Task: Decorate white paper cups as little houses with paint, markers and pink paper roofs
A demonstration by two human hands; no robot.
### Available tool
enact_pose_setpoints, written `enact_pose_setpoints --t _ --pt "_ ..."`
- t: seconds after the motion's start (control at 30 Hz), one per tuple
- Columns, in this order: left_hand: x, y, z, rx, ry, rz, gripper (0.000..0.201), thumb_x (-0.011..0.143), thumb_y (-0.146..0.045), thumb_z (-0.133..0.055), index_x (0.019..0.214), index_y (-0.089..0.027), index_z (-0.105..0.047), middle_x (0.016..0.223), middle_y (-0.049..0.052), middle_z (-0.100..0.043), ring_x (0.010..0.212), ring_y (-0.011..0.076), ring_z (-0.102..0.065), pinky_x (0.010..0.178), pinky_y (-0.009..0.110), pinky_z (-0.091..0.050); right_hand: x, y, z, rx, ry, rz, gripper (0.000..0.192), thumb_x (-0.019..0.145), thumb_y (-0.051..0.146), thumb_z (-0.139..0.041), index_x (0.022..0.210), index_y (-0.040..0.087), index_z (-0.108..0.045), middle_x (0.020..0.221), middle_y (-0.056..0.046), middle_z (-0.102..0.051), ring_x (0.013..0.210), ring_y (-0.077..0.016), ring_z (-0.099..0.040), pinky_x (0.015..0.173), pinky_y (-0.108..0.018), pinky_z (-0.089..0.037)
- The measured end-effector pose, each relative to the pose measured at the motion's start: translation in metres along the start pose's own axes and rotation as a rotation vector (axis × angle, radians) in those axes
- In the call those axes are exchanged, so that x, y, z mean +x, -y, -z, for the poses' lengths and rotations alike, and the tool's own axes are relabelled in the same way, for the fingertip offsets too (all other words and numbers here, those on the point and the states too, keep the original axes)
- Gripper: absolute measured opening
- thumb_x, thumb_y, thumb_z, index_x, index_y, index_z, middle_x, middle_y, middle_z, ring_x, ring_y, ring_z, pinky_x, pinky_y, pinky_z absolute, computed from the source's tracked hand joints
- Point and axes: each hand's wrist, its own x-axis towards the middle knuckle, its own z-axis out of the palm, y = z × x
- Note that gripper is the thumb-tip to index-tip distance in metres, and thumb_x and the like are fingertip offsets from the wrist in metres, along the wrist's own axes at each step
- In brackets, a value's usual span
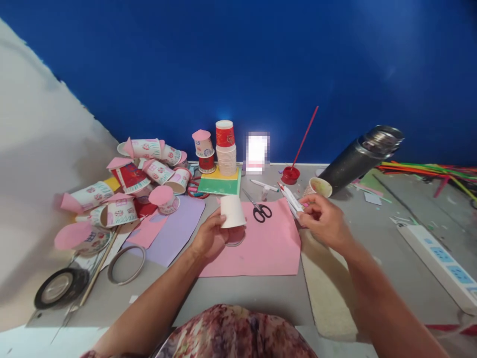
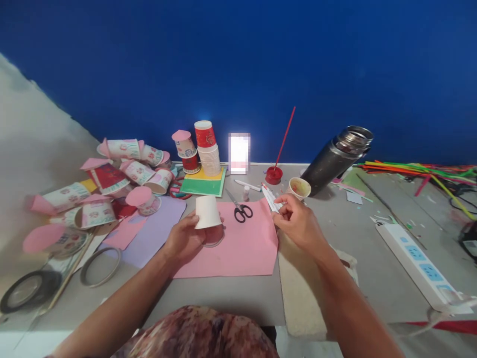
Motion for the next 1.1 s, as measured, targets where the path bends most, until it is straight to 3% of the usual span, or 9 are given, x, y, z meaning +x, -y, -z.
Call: enact_pose_setpoints --t 0.17,0.23,0.33,0.4,0.5,0.7,0.9,1.0,1.1 --pt "0.005 -0.002 0.005 -0.147 -0.063 0.046 0.044 0.084 -0.038 -0.073 0.12 -0.013 -0.065 0.102 0.013 -0.077 0.097 0.0339 -0.077 0.088 0.048 -0.059 -0.006 0.036 -0.001 0.523 0.143 0.068 0.033 0.088 0.035 -0.062 0.117 0.028 -0.076 0.076 0.0 -0.064 0.056 -0.014 -0.046 0.051 -0.029 -0.038" --pt "0.007 -0.003 0.008 -0.151 -0.06 0.048 0.043 0.086 -0.036 -0.071 0.121 -0.013 -0.065 0.099 0.012 -0.078 0.092 0.0332 -0.078 0.082 0.045 -0.06 -0.006 0.05 -0.008 0.655 0.211 0.127 0.034 0.085 0.035 -0.07 0.118 0.03 -0.077 0.08 -0.001 -0.063 0.059 -0.0141 -0.047 0.054 -0.03 -0.041" --pt "0.01 -0.002 0.012 -0.158 -0.034 0.049 0.042 0.088 -0.035 -0.066 0.122 -0.01 -0.064 0.096 0.014 -0.078 0.089 0.0338 -0.078 0.078 0.043 -0.061 -0.005 0.063 -0.027 0.73 0.137 0.213 0.031 0.081 0.034 -0.082 0.112 0.03 -0.079 0.075 0.001 -0.058 0.065 -0.015 -0.051 0.059 -0.031 -0.045" --pt "0.011 -0.002 0.014 -0.167 -0.005 0.056 0.041 0.091 -0.037 -0.061 0.12 -0.007 -0.065 0.095 0.016 -0.078 0.088 0.035 -0.078 0.077 0.044 -0.061 -0.006 0.064 -0.043 0.81 0.078 0.23 0.023 0.088 0.041 -0.079 0.106 0.028 -0.081 0.062 0.003 -0.051 0.057 -0.013 -0.047 0.056 -0.03 -0.043" --pt "0.013 -0.002 0.016 -0.166 0.029 0.067 0.041 0.096 -0.04 -0.056 0.118 -0.006 -0.066 0.092 0.018 -0.077 0.086 0.035 -0.078 0.071 0.042 -0.061 -0.01 0.057 -0.062 0.943 0.099 0.263 0.034 0.09 0.053 -0.076 0.108 0.025 -0.082 0.06 0.002 -0.06 0.052 -0.0119 -0.049 0.05 -0.028 -0.042" --pt "0.013 -0.001 0.014 -0.168 0.001 0.069 0.035 0.1 -0.039 -0.054 0.115 -0.009 -0.067 0.089 0.014 -0.076 0.082 0.0329 -0.077 0.07 0.043 -0.062 -0.013 0.048 -0.072 1.014 0.05 0.193 0.039 0.086 0.059 -0.077 0.092 0.022 -0.083 0.066 -0.004 -0.072 0.046 -0.0121 -0.057 0.043 -0.026 -0.041" --pt "0.013 0.002 0.011 -0.189 -0.038 0.098 0.033 0.099 -0.036 -0.055 0.116 -0.009 -0.066 0.093 0.015 -0.076 0.084 0.0335 -0.077 0.073 0.045 -0.062 -0.01 0.052 -0.075 1.029 0.019 0.087 0.028 0.071 0.041 -0.093 0.075 0.021 -0.073 0.051 0.005 -0.058 0.043 -0.0093 -0.05 0.043 -0.023 -0.041" --pt "0.013 0.003 0.01 -0.187 -0.062 0.099 0.028 0.098 -0.034 -0.059 0.111 -0.01 -0.068 0.093 0.013 -0.076 0.08 0.0304 -0.076 0.072 0.045 -0.062 -0.016 0.051 -0.077 0.923 0.027 0.109 0.022 0.081 0.039 -0.085 0.08 0.021 -0.074 0.053 0.005 -0.058 0.045 -0.0096 -0.051 0.045 -0.023 -0.042" --pt "0.013 0.005 0.009 -0.181 -0.105 0.095 0.024 0.096 -0.03 -0.063 0.108 -0.01 -0.069 0.09 0.013 -0.076 0.078 0.028 -0.075 0.073 0.044 -0.062 -0.025 0.05 -0.078 0.725 0.031 0.177 0.016 0.089 0.036 -0.077 0.091 0.021 -0.076 0.065 0.0 -0.069 0.053 -0.0121 -0.061 0.051 -0.024 -0.049"
